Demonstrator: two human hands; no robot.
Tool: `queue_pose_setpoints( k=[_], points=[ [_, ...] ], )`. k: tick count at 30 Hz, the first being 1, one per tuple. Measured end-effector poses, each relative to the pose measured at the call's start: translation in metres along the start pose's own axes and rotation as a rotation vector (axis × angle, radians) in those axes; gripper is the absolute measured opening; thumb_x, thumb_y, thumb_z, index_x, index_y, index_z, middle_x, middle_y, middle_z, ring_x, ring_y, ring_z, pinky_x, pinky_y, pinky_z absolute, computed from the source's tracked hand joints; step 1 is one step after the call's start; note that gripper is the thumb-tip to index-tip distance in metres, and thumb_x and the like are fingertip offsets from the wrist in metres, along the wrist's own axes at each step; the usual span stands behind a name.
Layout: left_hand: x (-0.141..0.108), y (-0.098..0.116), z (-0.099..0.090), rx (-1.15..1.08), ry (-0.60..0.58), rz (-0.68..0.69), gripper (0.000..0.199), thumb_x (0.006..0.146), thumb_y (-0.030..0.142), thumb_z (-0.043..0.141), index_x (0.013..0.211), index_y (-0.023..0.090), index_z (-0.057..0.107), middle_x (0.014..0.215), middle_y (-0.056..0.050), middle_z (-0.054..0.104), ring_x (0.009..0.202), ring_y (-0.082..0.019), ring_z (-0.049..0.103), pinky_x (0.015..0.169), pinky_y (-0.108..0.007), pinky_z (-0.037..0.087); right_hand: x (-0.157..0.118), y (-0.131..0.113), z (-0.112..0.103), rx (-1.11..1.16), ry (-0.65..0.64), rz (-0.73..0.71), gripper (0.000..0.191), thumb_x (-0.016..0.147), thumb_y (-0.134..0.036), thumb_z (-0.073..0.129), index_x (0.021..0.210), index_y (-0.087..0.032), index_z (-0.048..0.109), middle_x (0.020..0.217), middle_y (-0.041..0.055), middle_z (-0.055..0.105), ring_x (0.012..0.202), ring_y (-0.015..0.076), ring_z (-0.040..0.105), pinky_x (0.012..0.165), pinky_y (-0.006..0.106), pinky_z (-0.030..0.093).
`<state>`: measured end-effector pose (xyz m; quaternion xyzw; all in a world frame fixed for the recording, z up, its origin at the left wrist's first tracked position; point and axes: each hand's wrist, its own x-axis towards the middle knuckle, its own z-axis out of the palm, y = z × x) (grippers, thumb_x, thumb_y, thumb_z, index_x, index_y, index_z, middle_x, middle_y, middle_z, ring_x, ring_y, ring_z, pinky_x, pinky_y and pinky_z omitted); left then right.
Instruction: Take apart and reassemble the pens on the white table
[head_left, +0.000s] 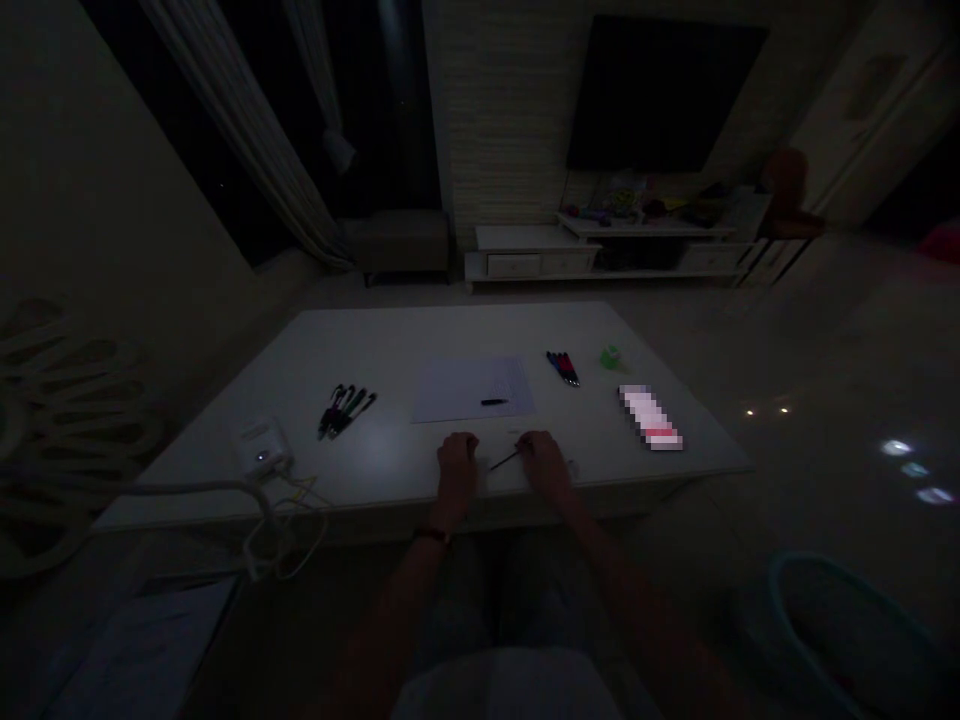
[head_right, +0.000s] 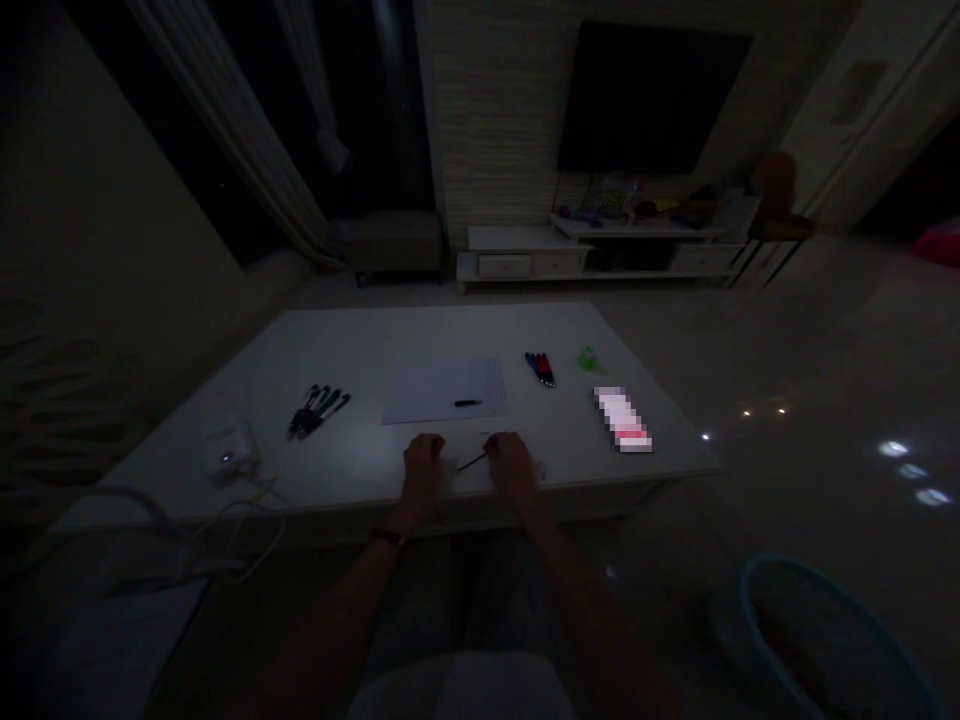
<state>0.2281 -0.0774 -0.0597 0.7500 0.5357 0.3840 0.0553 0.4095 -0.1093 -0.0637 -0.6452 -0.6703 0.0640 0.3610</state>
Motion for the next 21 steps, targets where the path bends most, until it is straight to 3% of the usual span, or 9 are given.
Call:
queue_pose_setpoints(
  k=[4,12,21],
  points=[
    [-0.0009,0.0031,-0.0006,0.064,-0.009,0.009,0.013,0.09,0.022,0.041,0.087,0.019,0.054,0.087,-0.006,0.058,0.084,-0.02,0.052,0.075,-0.033,0.037,0.0018,-0.0033,-0.0053,-0.079,-0.105,-0.09,0.012,0.083,-0.03,0.056,0.083,-0.02,0.063,0.091,0.0067,0.06,0.092,0.02,0.05,0.081,0.032,0.037],
    [-0.0029,0.0087,-0.0013,0.127,-0.032,0.03,0.015,0.091,0.024,0.04,0.09,0.018,0.053,0.087,-0.007,0.058,0.085,-0.02,0.051,0.075,-0.033,0.036,0.0063,-0.0062,-0.0045,-0.201,-0.179,-0.037,0.017,0.086,-0.032,0.053,0.088,-0.019,0.063,0.097,0.0081,0.058,0.097,0.0206,0.047,0.083,0.033,0.034],
    [-0.0044,0.0087,-0.001,0.132,-0.124,0.088,0.015,0.089,0.02,0.042,0.096,0.018,0.055,0.089,-0.007,0.058,0.086,-0.02,0.051,0.075,-0.033,0.037,0.0053,-0.0018,-0.0016,-0.149,-0.074,0.03,0.014,0.088,-0.023,0.046,0.087,-0.018,0.059,0.091,0.0086,0.06,0.094,0.0225,0.047,0.081,0.034,0.033]
  ],
)
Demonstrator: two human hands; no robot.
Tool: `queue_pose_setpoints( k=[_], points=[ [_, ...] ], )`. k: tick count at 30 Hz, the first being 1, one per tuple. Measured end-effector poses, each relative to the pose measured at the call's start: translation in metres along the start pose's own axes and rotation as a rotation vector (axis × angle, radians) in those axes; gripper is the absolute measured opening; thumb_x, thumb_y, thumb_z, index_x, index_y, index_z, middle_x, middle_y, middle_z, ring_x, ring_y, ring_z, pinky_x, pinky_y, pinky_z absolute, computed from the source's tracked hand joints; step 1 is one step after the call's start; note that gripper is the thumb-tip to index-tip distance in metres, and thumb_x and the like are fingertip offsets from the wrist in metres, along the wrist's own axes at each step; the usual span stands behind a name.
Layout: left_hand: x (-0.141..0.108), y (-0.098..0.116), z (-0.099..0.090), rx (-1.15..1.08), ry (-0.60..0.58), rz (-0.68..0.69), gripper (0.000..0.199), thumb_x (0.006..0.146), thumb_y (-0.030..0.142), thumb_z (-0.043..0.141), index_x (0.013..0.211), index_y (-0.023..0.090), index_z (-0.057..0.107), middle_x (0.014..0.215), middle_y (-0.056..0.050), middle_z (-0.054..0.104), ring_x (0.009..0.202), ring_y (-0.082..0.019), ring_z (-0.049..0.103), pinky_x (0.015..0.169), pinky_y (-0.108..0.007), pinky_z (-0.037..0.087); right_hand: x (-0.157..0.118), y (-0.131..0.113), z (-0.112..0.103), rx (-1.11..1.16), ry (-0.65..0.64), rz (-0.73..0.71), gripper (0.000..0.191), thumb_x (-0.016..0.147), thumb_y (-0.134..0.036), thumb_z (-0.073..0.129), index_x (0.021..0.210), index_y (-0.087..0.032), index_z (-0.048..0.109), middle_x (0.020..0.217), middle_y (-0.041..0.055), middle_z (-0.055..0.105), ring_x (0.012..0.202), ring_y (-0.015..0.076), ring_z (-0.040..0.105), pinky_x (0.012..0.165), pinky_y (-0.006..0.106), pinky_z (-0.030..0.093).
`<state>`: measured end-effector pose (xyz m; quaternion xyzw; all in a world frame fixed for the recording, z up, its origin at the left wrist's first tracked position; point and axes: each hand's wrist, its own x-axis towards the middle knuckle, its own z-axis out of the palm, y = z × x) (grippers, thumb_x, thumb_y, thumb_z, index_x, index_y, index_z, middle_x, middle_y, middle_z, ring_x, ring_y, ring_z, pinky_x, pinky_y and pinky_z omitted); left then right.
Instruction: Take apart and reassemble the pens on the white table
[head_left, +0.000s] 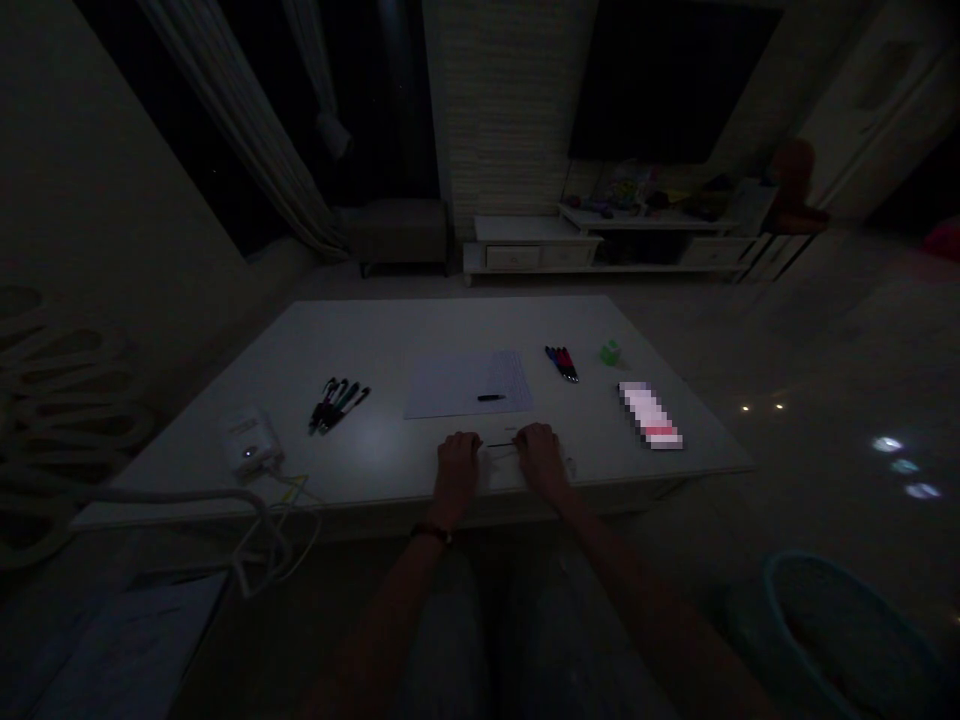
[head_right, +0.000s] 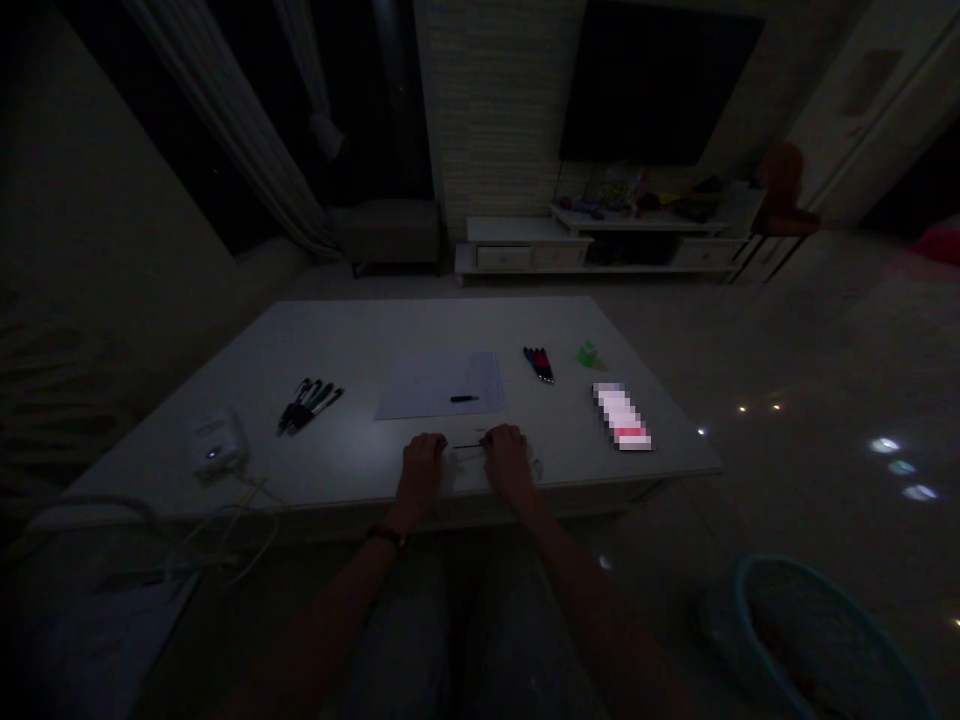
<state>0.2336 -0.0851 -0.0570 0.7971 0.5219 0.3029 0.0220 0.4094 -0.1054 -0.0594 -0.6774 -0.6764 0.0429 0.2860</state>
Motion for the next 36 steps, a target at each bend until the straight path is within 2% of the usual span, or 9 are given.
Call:
queue_pose_setpoints(
  k=[4,12,19,28,32,36],
  points=[
    [-0.001,-0.001,0.0,-0.014,-0.049,0.035,0.021,0.087,0.017,0.044,0.106,0.02,0.054,0.093,-0.006,0.057,0.089,-0.02,0.051,0.077,-0.033,0.037,-0.001,-0.001,0.0,0.034,0.029,0.057,0.016,0.089,-0.024,0.043,0.09,-0.018,0.057,0.088,0.0091,0.06,0.088,0.0219,0.05,0.079,0.034,0.033],
    [-0.004,0.0,-0.004,0.019,-0.154,0.085,0.014,0.087,0.018,0.045,0.096,0.02,0.056,0.087,-0.004,0.055,0.084,-0.018,0.049,0.075,-0.031,0.036,-0.005,-0.004,0.0,0.071,-0.011,0.049,0.015,0.089,-0.024,0.043,0.086,-0.019,0.057,0.086,0.0079,0.06,0.085,0.0209,0.051,0.078,0.032,0.033],
    [-0.005,0.006,-0.011,0.101,-0.264,0.09,0.013,0.087,0.014,0.044,0.092,0.02,0.054,0.087,-0.004,0.054,0.085,-0.019,0.047,0.077,-0.034,0.034,-0.01,-0.002,0.002,0.132,-0.005,0.08,0.017,0.088,-0.027,0.043,0.086,-0.019,0.058,0.085,0.0075,0.059,0.081,0.0203,0.05,0.076,0.032,0.035],
    [-0.007,0.006,-0.013,0.13,-0.335,0.099,0.02,0.085,0.01,0.043,0.099,0.021,0.053,0.092,-0.005,0.054,0.087,-0.02,0.046,0.079,-0.036,0.035,-0.014,0.002,0.004,0.243,-0.039,0.145,0.016,0.085,-0.029,0.048,0.084,-0.02,0.061,0.084,0.0073,0.061,0.081,0.0211,0.052,0.076,0.034,0.038],
    [-0.008,0.005,-0.013,0.117,-0.356,0.149,0.023,0.085,0.012,0.045,0.105,0.022,0.052,0.094,-0.005,0.055,0.089,-0.02,0.047,0.081,-0.037,0.034,-0.013,0.0,0.0,0.343,-0.096,0.164,0.014,0.081,-0.03,0.053,0.081,-0.021,0.064,0.081,0.0063,0.062,0.081,0.0215,0.054,0.078,0.035,0.04],
    [-0.008,0.005,-0.014,0.076,-0.383,0.179,0.03,0.084,0.011,0.046,0.111,0.022,0.05,0.097,-0.005,0.057,0.09,-0.02,0.048,0.082,-0.036,0.034,-0.008,-0.012,-0.008,0.543,-0.172,0.204,0.015,0.079,-0.032,0.053,0.076,-0.022,0.065,0.078,0.0048,0.064,0.076,0.0192,0.058,0.072,0.032,0.045]
  ],
)
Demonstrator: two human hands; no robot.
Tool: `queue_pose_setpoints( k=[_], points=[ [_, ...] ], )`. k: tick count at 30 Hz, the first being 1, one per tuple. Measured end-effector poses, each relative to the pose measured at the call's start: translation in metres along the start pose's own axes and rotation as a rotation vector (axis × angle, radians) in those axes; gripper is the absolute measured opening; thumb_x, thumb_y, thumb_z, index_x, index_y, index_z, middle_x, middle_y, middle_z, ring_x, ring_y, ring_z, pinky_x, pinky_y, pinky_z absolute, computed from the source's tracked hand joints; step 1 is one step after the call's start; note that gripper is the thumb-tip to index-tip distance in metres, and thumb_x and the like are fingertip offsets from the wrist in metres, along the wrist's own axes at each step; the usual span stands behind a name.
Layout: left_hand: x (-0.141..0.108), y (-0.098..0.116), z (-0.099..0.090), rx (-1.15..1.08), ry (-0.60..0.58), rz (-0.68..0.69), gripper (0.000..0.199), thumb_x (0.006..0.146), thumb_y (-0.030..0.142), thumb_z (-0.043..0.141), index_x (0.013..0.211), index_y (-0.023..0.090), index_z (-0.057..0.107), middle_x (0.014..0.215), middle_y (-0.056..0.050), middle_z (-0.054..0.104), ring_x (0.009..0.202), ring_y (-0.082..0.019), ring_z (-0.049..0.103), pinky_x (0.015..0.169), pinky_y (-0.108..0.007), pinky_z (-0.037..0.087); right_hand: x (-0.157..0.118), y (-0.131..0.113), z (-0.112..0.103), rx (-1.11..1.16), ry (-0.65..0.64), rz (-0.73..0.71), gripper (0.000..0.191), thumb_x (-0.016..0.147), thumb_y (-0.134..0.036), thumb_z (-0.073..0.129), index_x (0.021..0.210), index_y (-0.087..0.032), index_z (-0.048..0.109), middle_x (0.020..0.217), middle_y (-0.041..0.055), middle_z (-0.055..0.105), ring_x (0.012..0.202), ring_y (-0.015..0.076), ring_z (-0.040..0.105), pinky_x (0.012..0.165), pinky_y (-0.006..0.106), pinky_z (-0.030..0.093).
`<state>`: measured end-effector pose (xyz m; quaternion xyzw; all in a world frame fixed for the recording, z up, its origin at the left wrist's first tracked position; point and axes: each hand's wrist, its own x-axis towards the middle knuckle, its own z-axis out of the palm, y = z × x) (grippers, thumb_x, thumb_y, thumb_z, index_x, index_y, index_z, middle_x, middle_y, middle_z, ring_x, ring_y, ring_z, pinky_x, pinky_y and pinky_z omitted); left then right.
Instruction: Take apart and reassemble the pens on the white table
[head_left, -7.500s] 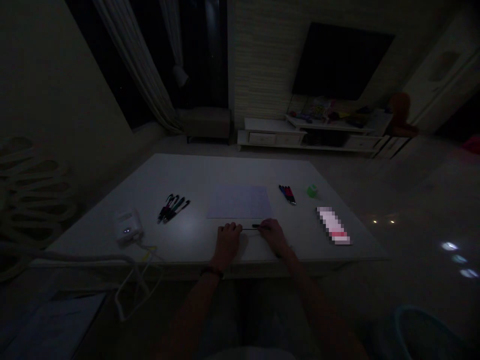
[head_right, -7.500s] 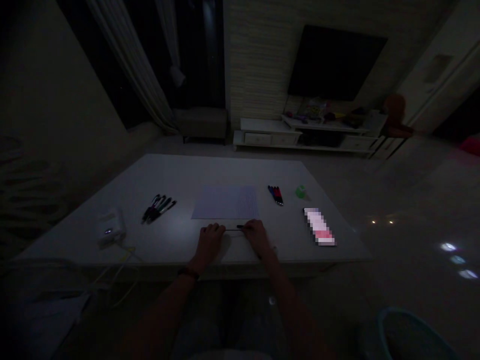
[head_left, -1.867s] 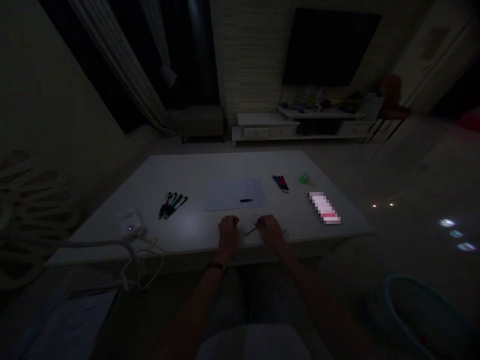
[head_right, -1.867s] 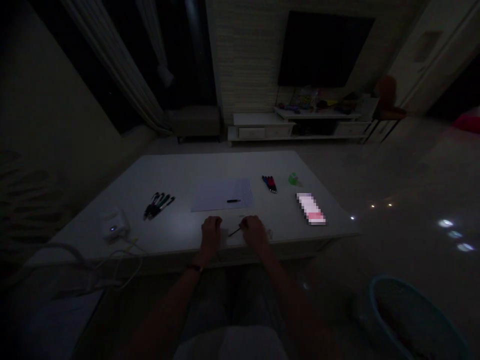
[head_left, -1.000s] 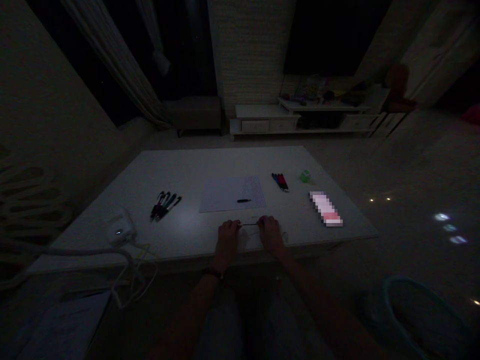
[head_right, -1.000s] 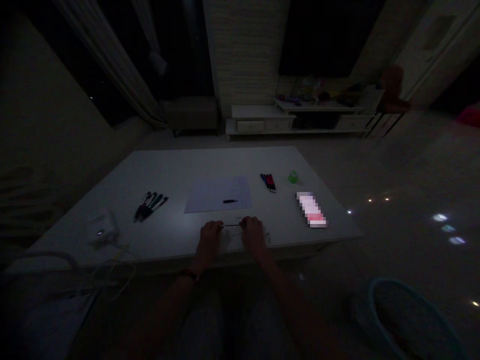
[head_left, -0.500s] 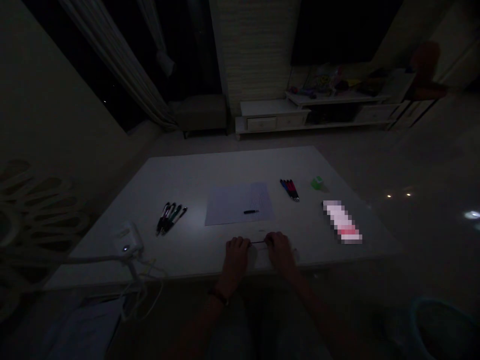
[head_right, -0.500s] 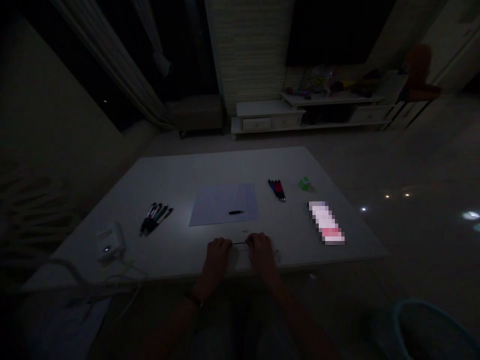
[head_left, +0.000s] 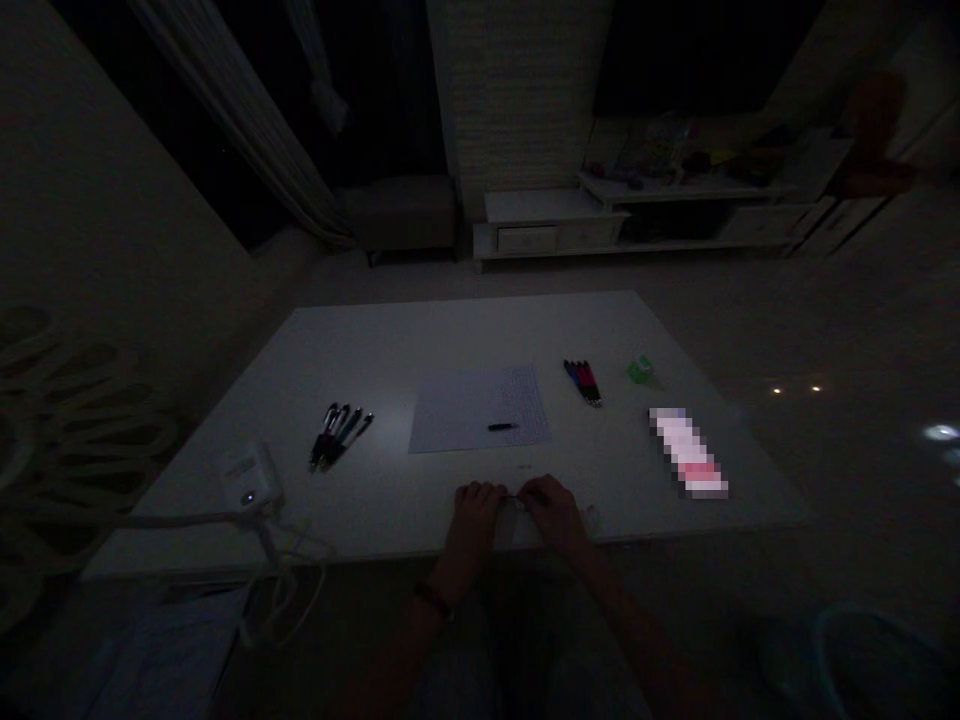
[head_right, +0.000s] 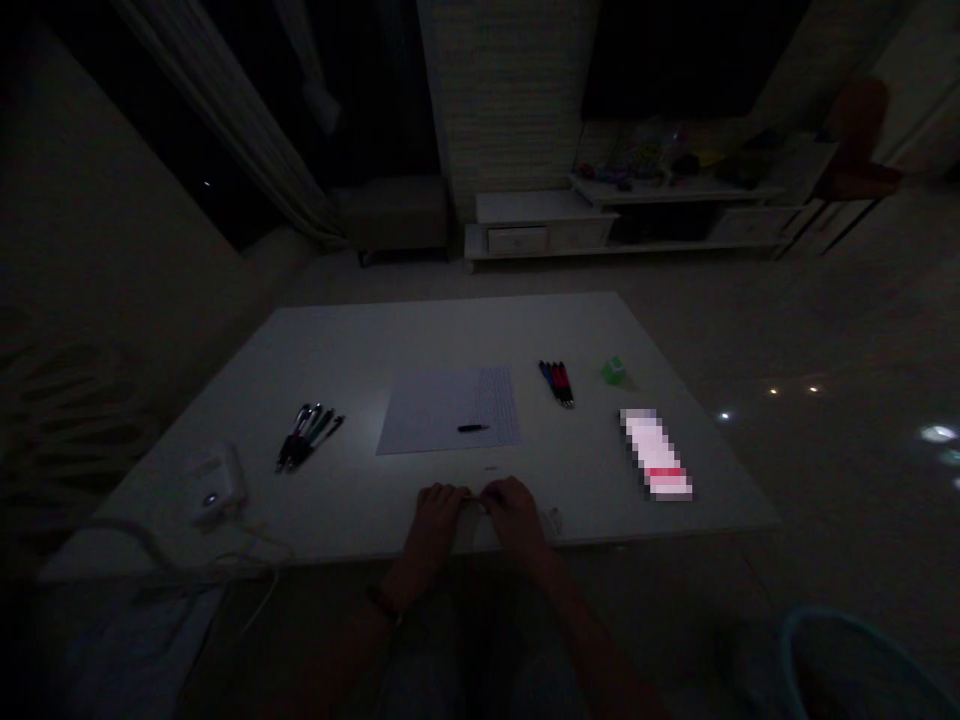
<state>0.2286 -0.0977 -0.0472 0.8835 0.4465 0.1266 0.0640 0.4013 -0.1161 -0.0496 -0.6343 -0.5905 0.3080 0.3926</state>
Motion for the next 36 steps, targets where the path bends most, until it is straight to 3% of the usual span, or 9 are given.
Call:
queue_pose_setpoints(
  k=[9,12,20,24,26,30,32,36],
  points=[
    [0.002,0.002,-0.002,0.025,-0.018,-0.02,0.02,0.084,0.012,0.047,0.101,0.022,0.052,0.093,-0.005,0.058,0.086,-0.02,0.047,0.079,-0.037,0.033,0.007,-0.009,0.0,0.267,-0.037,0.184,0.023,0.072,-0.041,0.059,0.082,-0.021,0.065,0.062,0.0007,0.065,0.058,0.0164,0.061,0.055,0.027,0.047],
    [0.003,0.005,-0.004,0.025,0.002,-0.023,0.016,0.086,0.014,0.045,0.098,0.022,0.052,0.091,-0.004,0.058,0.085,-0.02,0.047,0.078,-0.036,0.033,0.005,-0.01,0.0,0.311,0.008,0.196,0.026,0.07,-0.042,0.061,0.081,-0.02,0.064,0.062,0.0014,0.065,0.058,0.0166,0.061,0.053,0.026,0.046],
    [0.004,0.004,-0.007,0.028,0.02,-0.048,0.022,0.084,0.012,0.045,0.101,0.023,0.053,0.092,-0.005,0.057,0.088,-0.02,0.048,0.077,-0.036,0.035,0.006,-0.008,-0.001,0.268,-0.024,0.123,0.03,0.071,-0.041,0.061,0.09,-0.019,0.065,0.065,0.0008,0.064,0.06,0.0158,0.059,0.057,0.026,0.046],
    [0.002,0.001,-0.001,-0.032,0.125,-0.187,0.025,0.083,0.006,0.041,0.102,0.019,0.052,0.092,-0.006,0.057,0.088,-0.02,0.049,0.078,-0.035,0.036,0.019,0.004,-0.015,0.096,0.057,0.032,0.031,0.075,-0.038,0.058,0.098,-0.02,0.066,0.08,0.0037,0.064,0.068,0.0159,0.058,0.065,0.029,0.046],
    [0.001,0.0,0.002,-0.039,0.16,-0.225,0.025,0.084,0.007,0.039,0.102,0.018,0.051,0.092,-0.006,0.056,0.088,-0.021,0.049,0.079,-0.035,0.036,0.027,0.01,-0.018,-0.053,0.109,-0.047,0.026,0.075,-0.035,0.058,0.094,-0.02,0.067,0.087,0.0064,0.062,0.079,0.018,0.057,0.073,0.031,0.045],
    [0.002,0.002,0.001,-0.022,0.135,-0.237,0.024,0.085,0.008,0.039,0.104,0.019,0.05,0.093,-0.005,0.055,0.089,-0.02,0.048,0.079,-0.034,0.036,0.039,0.011,-0.014,-0.214,0.071,-0.151,0.012,0.074,-0.029,0.061,0.076,-0.019,0.067,0.089,0.0083,0.061,0.09,0.0208,0.055,0.082,0.034,0.042],
    [0.003,0.003,-0.001,-0.008,0.12,-0.244,0.022,0.085,0.009,0.041,0.103,0.019,0.05,0.093,-0.005,0.055,0.089,-0.02,0.048,0.079,-0.034,0.036,0.04,0.008,-0.013,-0.155,0.044,-0.132,0.012,0.075,-0.027,0.058,0.074,-0.018,0.065,0.085,0.0075,0.063,0.085,0.0198,0.056,0.079,0.033,0.043],
    [0.004,0.004,-0.001,0.013,0.12,-0.23,0.022,0.084,0.009,0.044,0.102,0.019,0.05,0.094,-0.005,0.054,0.089,-0.02,0.047,0.079,-0.034,0.036,0.033,-0.004,-0.021,0.112,-0.017,-0.002,0.019,0.079,-0.032,0.05,0.088,-0.019,0.062,0.073,0.0021,0.065,0.066,0.0158,0.059,0.064,0.029,0.046]
  ],
)
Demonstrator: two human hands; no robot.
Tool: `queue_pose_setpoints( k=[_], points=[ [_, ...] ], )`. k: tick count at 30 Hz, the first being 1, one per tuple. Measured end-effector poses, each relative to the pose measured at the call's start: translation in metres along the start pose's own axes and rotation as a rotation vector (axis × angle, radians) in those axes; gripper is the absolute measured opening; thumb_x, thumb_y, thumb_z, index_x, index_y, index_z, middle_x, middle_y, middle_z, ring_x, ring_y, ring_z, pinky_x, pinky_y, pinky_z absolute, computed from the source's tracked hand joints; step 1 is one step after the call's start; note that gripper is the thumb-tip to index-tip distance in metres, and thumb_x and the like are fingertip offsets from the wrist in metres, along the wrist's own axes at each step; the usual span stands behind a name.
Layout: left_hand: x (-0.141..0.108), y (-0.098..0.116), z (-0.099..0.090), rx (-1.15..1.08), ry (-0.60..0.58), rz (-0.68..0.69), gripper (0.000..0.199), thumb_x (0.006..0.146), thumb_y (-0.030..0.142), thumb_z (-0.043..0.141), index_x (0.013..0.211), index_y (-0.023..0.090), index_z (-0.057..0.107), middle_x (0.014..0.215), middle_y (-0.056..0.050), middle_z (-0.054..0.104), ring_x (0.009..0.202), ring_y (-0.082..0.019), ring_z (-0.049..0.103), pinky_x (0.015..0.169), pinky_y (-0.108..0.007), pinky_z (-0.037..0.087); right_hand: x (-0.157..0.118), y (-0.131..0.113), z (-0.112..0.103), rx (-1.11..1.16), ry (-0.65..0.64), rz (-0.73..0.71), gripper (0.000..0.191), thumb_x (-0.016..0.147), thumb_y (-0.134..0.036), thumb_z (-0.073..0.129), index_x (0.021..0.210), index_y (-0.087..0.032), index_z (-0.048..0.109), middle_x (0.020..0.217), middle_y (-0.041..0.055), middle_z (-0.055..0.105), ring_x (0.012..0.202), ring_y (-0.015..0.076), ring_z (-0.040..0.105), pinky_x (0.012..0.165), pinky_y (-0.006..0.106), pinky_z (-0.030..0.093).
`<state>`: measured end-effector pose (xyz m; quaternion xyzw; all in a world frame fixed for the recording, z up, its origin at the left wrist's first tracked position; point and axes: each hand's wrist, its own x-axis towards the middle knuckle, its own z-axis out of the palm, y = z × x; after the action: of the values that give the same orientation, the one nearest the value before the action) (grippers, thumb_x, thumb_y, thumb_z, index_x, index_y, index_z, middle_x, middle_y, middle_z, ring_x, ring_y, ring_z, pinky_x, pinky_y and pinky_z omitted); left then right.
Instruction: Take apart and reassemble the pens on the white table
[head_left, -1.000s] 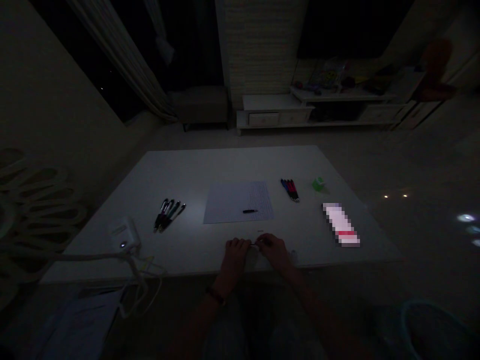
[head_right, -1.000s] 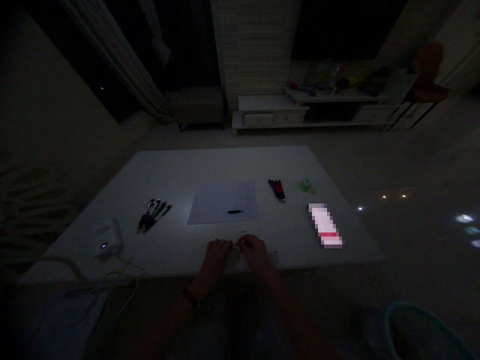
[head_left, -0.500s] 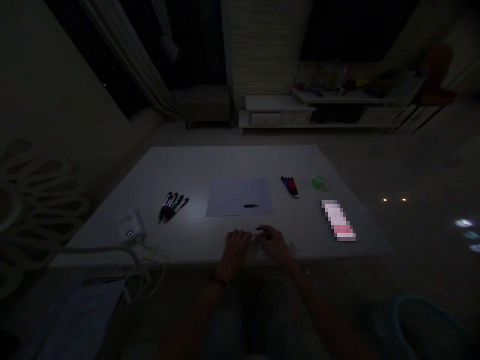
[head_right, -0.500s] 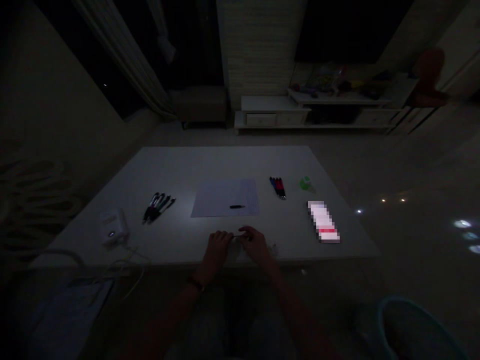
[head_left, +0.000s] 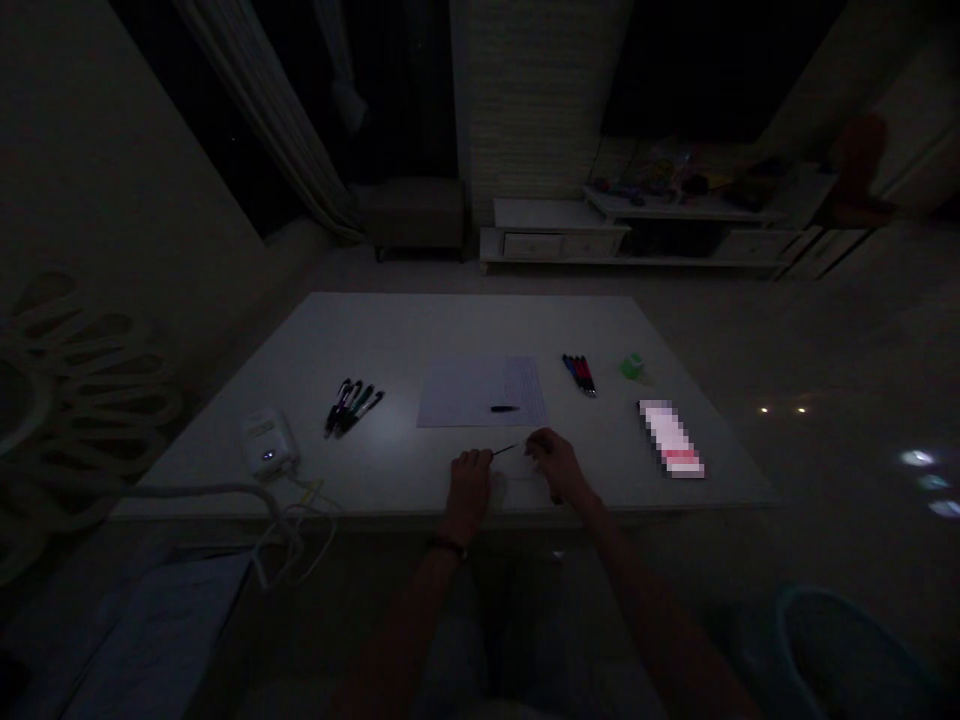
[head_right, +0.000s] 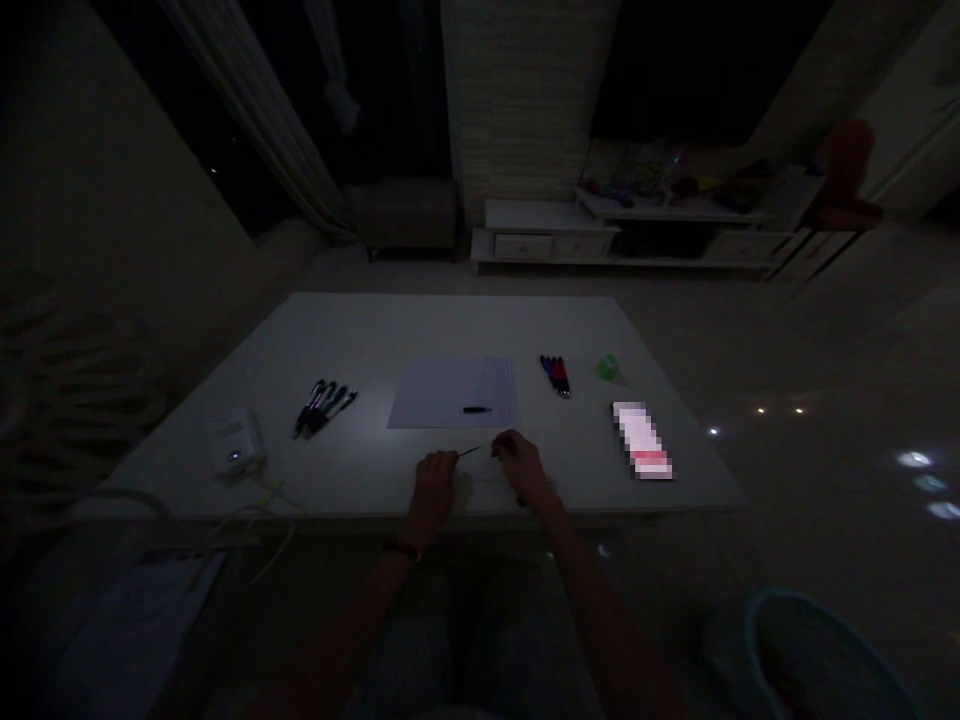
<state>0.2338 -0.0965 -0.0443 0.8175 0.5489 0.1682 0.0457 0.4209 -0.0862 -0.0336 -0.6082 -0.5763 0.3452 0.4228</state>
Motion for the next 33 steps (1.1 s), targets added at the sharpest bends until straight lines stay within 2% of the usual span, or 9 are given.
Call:
queue_pose_setpoints(
  k=[2,7,19,27,33],
  points=[
    [0.0,-0.001,0.0,0.009,-0.002,0.009,0.023,0.083,0.009,0.045,0.103,0.019,0.049,0.094,-0.005,0.054,0.089,-0.02,0.047,0.078,-0.034,0.035,-0.003,-0.008,-0.003,0.049,-0.007,0.006,0.021,0.078,-0.034,0.051,0.089,-0.02,0.063,0.072,0.0016,0.067,0.065,0.0156,0.06,0.063,0.028,0.046],
    [0.0,-0.001,-0.001,0.017,-0.01,0.032,0.021,0.084,0.011,0.045,0.103,0.02,0.049,0.094,-0.005,0.053,0.089,-0.02,0.047,0.078,-0.034,0.035,-0.005,-0.019,-0.003,0.008,-0.016,-0.062,0.02,0.076,-0.035,0.054,0.081,-0.02,0.067,0.085,0.0041,0.07,0.076,0.0167,0.062,0.069,0.029,0.046],
    [0.0,0.001,-0.001,0.025,-0.004,0.023,0.023,0.083,0.009,0.045,0.103,0.02,0.049,0.093,-0.005,0.053,0.089,-0.02,0.047,0.078,-0.034,0.035,-0.004,-0.021,-0.003,-0.007,0.022,-0.114,0.019,0.078,-0.034,0.054,0.082,-0.019,0.065,0.082,0.0044,0.068,0.076,0.0169,0.062,0.066,0.028,0.047],
    [0.0,-0.002,0.002,0.024,-0.012,0.046,0.025,0.083,0.009,0.045,0.105,0.019,0.049,0.094,-0.005,0.054,0.089,-0.021,0.047,0.077,-0.034,0.035,-0.003,-0.024,0.0,-0.081,-0.039,-0.208,0.018,0.082,-0.032,0.051,0.083,-0.02,0.064,0.084,0.0041,0.067,0.076,0.0152,0.06,0.066,0.028,0.047],
    [0.0,-0.002,0.002,0.023,-0.016,0.032,0.024,0.084,0.009,0.042,0.105,0.02,0.049,0.094,-0.006,0.053,0.089,-0.02,0.047,0.077,-0.034,0.035,0.001,-0.021,-0.006,-0.137,-0.006,-0.243,0.016,0.082,-0.03,0.051,0.084,-0.019,0.063,0.084,0.0042,0.066,0.075,0.0149,0.06,0.067,0.027,0.047]
  ],
)
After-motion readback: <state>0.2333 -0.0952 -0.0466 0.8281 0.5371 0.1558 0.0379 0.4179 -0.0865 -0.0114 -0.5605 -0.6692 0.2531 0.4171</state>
